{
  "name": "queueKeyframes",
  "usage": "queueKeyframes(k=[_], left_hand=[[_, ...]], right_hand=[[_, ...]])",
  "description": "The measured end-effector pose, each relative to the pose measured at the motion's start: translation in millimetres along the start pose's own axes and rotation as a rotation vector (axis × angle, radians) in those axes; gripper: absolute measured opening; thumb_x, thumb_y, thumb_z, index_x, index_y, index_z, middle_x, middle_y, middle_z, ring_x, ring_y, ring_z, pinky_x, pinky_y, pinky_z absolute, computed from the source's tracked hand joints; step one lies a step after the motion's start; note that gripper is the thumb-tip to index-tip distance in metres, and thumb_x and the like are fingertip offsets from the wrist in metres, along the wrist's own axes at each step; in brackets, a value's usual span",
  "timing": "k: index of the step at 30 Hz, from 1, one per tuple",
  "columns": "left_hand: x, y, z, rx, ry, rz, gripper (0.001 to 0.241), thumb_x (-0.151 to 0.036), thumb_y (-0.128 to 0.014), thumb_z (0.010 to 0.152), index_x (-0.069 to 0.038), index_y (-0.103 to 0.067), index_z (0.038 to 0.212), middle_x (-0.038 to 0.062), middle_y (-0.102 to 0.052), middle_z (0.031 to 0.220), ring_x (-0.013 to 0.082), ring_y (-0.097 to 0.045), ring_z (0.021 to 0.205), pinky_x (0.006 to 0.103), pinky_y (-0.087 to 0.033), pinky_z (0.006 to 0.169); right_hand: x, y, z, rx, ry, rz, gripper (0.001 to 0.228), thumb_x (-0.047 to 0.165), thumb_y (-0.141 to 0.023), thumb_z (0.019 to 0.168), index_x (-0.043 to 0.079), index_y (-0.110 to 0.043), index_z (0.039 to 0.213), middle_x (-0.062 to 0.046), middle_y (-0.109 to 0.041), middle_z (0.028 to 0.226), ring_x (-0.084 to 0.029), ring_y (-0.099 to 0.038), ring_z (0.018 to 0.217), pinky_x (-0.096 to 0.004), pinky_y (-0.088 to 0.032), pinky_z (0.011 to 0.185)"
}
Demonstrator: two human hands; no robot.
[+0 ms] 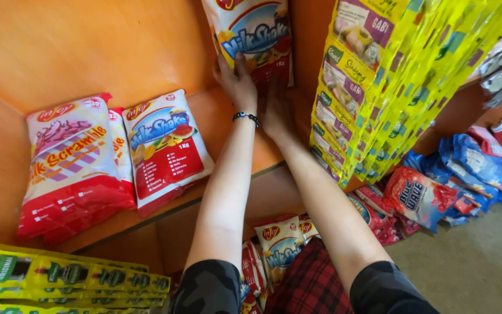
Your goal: Stocking bags of powdered drink mix onto a retail shelf.
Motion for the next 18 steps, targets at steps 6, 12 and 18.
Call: queueKeyframes(k=[6, 12, 18], left_hand=[[-29.1, 13.1, -16.7, 0.005, 0.034, 0.072, 0.062, -0.022, -0.063, 0.106, 0.0, -0.033, 0.156, 0.029, -0.048, 0.152, 0.0447, -0.042, 0.143, 0.0495, -0.032, 0.121], [-15.4, 3.8, -50.7, 0.171, 0.166, 0.186, 0.098, -0.023, -0.065, 0.097, -0.002, 0.003, 0.165, 0.03, -0.043, 0.153, 0.0475, -0.041, 0.146, 0.0674, 0.003, 0.132], [-11.7, -9.9, -45.7, 0.255, 0.25, 0.225, 0.091, -0.029, -0.061, 0.101, -0.012, 0.006, 0.161, 0.03, -0.016, 0.171, 0.0642, -0.011, 0.144, 0.0678, -0.013, 0.114]], right_hand=[[2.0, 2.4, 2.4, 0.011, 0.019, -0.089, 0.086, 0.032, -0.063, 0.091, -0.003, -0.021, 0.158, -0.03, -0.031, 0.154, -0.048, -0.032, 0.139, -0.053, -0.031, 0.114], [12.1, -1.2, 17.0, 0.004, 0.072, -0.175, 0.093, 0.043, -0.065, 0.091, -0.003, -0.019, 0.157, -0.028, -0.019, 0.162, -0.048, -0.018, 0.148, -0.053, -0.022, 0.119], [-2.5, 1.2, -1.3, -0.047, 0.269, -0.436, 0.082, 0.043, -0.062, 0.099, 0.007, -0.024, 0.161, -0.032, -0.017, 0.165, -0.053, -0.015, 0.15, -0.057, -0.021, 0.122]])
Point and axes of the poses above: each hand's wrist, its own z-axis towards the middle knuckle, its own y-axis out of the back of the hand, x = y × z, the point moved 8 cm from there along z, towards the middle knuckle
